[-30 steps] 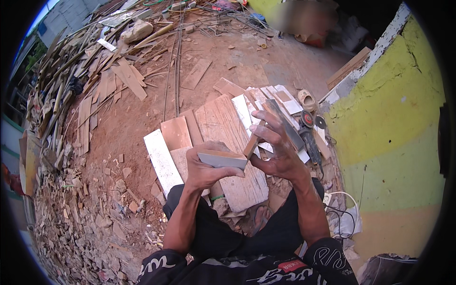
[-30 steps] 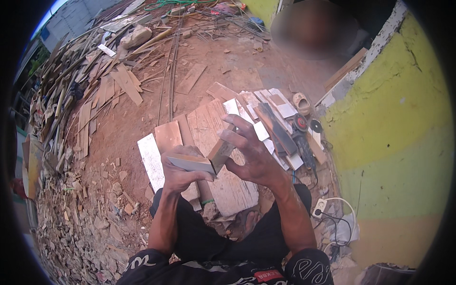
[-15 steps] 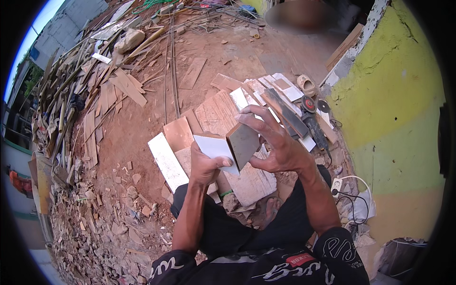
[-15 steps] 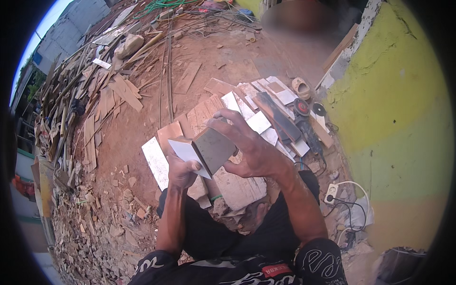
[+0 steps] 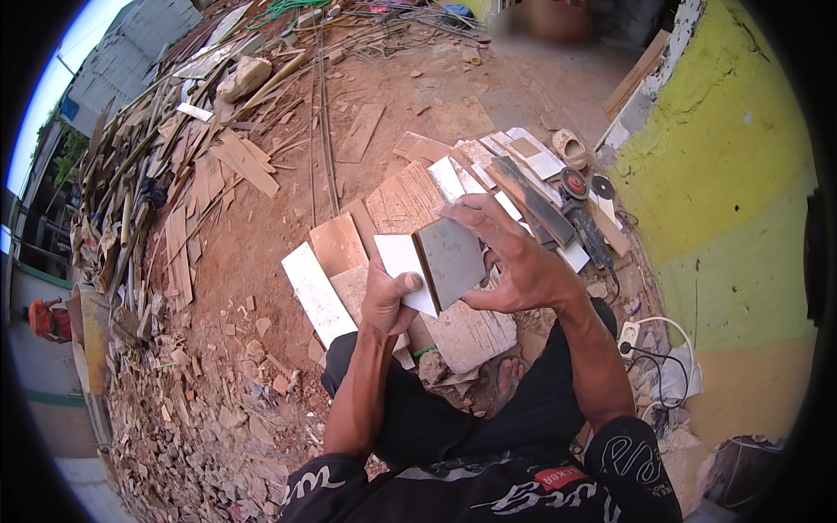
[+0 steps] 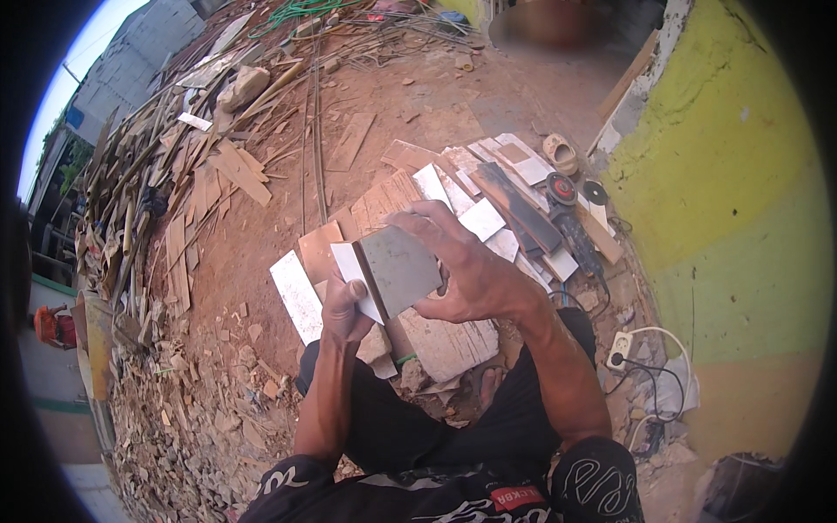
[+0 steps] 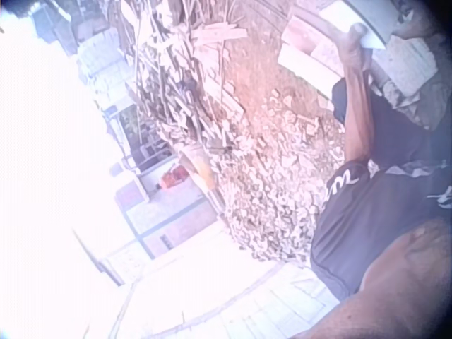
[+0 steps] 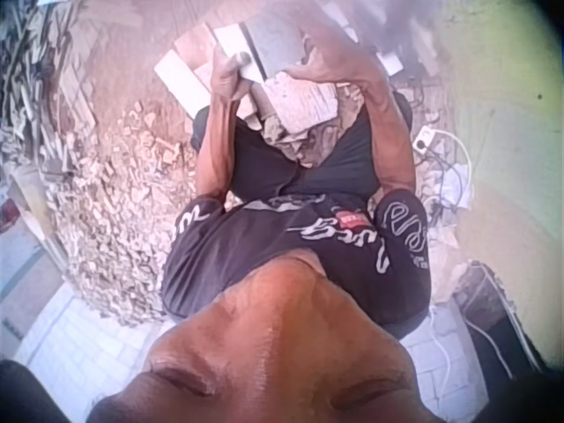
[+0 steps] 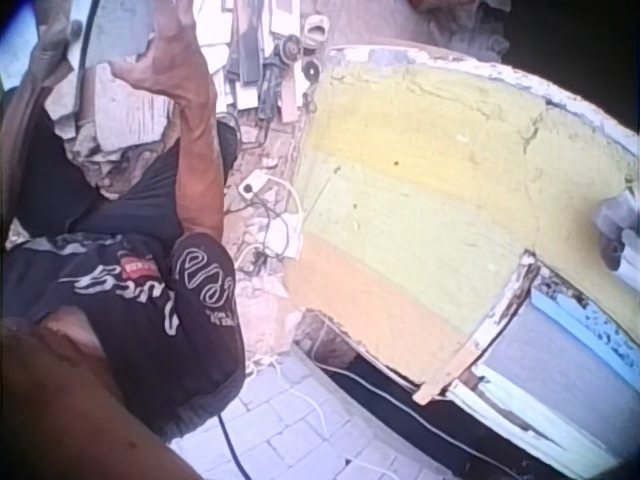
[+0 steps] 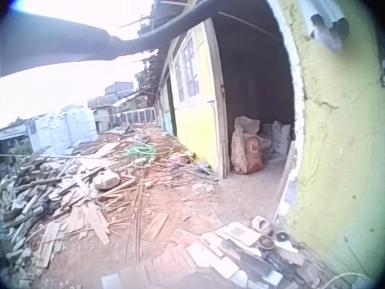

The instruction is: The person sits on the ground and uses an angle grinder to cut a small tile. After cutting, they inspect the cut edges and compare the two pieces.

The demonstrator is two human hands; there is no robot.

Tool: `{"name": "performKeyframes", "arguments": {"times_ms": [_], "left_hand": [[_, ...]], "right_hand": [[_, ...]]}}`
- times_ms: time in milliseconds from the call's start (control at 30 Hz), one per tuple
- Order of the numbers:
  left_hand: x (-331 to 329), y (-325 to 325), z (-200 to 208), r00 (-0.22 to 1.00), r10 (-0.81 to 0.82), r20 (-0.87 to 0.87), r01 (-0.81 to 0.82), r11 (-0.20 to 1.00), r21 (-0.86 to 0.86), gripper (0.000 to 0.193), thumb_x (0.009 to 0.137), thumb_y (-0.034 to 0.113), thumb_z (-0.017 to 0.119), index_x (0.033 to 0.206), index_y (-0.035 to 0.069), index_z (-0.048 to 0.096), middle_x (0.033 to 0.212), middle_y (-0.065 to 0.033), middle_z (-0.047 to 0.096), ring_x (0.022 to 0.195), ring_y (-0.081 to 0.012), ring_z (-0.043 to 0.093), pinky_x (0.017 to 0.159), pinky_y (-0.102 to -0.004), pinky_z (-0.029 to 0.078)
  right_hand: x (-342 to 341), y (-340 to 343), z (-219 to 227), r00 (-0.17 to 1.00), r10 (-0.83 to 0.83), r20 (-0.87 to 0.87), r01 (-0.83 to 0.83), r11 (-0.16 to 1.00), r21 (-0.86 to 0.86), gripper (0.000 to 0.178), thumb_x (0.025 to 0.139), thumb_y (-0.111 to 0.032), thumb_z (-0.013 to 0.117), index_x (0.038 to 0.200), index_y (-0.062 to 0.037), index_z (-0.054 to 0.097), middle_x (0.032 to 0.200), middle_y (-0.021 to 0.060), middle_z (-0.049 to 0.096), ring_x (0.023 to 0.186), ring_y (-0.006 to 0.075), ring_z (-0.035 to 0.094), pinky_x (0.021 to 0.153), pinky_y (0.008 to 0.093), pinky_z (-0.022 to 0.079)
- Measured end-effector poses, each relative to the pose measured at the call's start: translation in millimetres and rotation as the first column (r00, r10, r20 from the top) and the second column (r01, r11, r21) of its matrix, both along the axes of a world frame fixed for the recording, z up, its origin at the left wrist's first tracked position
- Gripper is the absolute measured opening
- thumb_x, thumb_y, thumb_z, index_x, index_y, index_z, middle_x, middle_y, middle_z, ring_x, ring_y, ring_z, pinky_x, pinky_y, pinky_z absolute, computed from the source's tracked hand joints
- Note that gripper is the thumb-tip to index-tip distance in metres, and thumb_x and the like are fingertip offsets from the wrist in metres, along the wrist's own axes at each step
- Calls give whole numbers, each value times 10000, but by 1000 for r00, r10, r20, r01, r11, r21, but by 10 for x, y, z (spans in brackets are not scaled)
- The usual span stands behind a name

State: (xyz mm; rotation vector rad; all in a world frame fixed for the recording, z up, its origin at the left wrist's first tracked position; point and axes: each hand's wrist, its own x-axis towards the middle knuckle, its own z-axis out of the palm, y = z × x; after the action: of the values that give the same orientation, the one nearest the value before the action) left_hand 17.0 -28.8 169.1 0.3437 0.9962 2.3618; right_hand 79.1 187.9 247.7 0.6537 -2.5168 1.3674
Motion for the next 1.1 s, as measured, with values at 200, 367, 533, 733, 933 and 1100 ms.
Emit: {"name": "performKeyframes", "arguments": {"times_ms": [200, 367, 533, 733, 933, 1100], "left_hand": [[22, 38, 52, 1000, 20, -6, -20, 1000, 15, 871, 710, 329, 951, 1366, -26, 501, 1223, -122, 663, 1082, -213, 695, 908, -372, 603], [26, 25, 55, 1000, 7, 11, -7, 1000, 12, 901, 720, 394, 943, 1370, -36, 492, 1224, -136, 658, 1087, -222, 695, 919, -378, 603], [28, 7, 49, 999, 3, 33, -4, 1000, 24, 904, 743, 419, 923, 1379, -47, 479, 1239, -156, 654, 1099, -235, 696, 927, -390, 608], [29, -20, 43, 997, -21, 73, 16, 997, 78, 933, 765, 439, 902, 1410, -57, 443, 1289, -191, 633, 1151, -271, 681, 958, -424, 601], [22, -37, -30, 993, -54, 109, 36, 987, 155, 924, 802, 433, 874, 1439, -54, 416, 1342, -201, 610, 1208, -304, 655, 990, -463, 586], [12, -18, -55, 988, -62, 140, 28, 973, 231, 882, 826, 386, 862, 1444, -55, 413, 1361, -204, 604, 1228, -311, 646, 1026, -468, 566]], "right_hand": [[-6, -15, -19, 999, 8, 52, -4, 998, -68, 908, 643, -152, 824, 1464, -34, 455, 1362, 203, 453, 1262, 380, 525, 1062, 412, 468], [-18, -18, -58, 999, -4, 39, 7, 998, -64, 918, 641, -164, 833, 1466, -23, 456, 1343, 193, 474, 1252, 362, 529, 1057, 404, 467], [-39, -33, -60, 1000, 12, 22, -10, 997, -75, 959, 628, -157, 859, 1477, -9, 439, 1372, 177, 462, 1258, 337, 537, 989, 378, 521], [-25, -93, -100, 982, 72, 174, -7, 937, -349, 1113, 630, -59, 897, 1555, -2, 281, 1464, 156, 393, 1282, 278, 576, 913, 344, 622], [-14, -107, -116, 977, 113, 182, -27, 907, -419, 1127, 646, -38, 890, 1561, 13, 235, 1471, 166, 387, 1295, 282, 563, 1001, 362, 570], [-10, -118, -111, 976, 159, 150, -62, 860, -506, 1127, 651, 14, 875, 1566, 29, 216, 1488, 161, 381, 1343, 263, 516, 1116, 374, 469]]}}
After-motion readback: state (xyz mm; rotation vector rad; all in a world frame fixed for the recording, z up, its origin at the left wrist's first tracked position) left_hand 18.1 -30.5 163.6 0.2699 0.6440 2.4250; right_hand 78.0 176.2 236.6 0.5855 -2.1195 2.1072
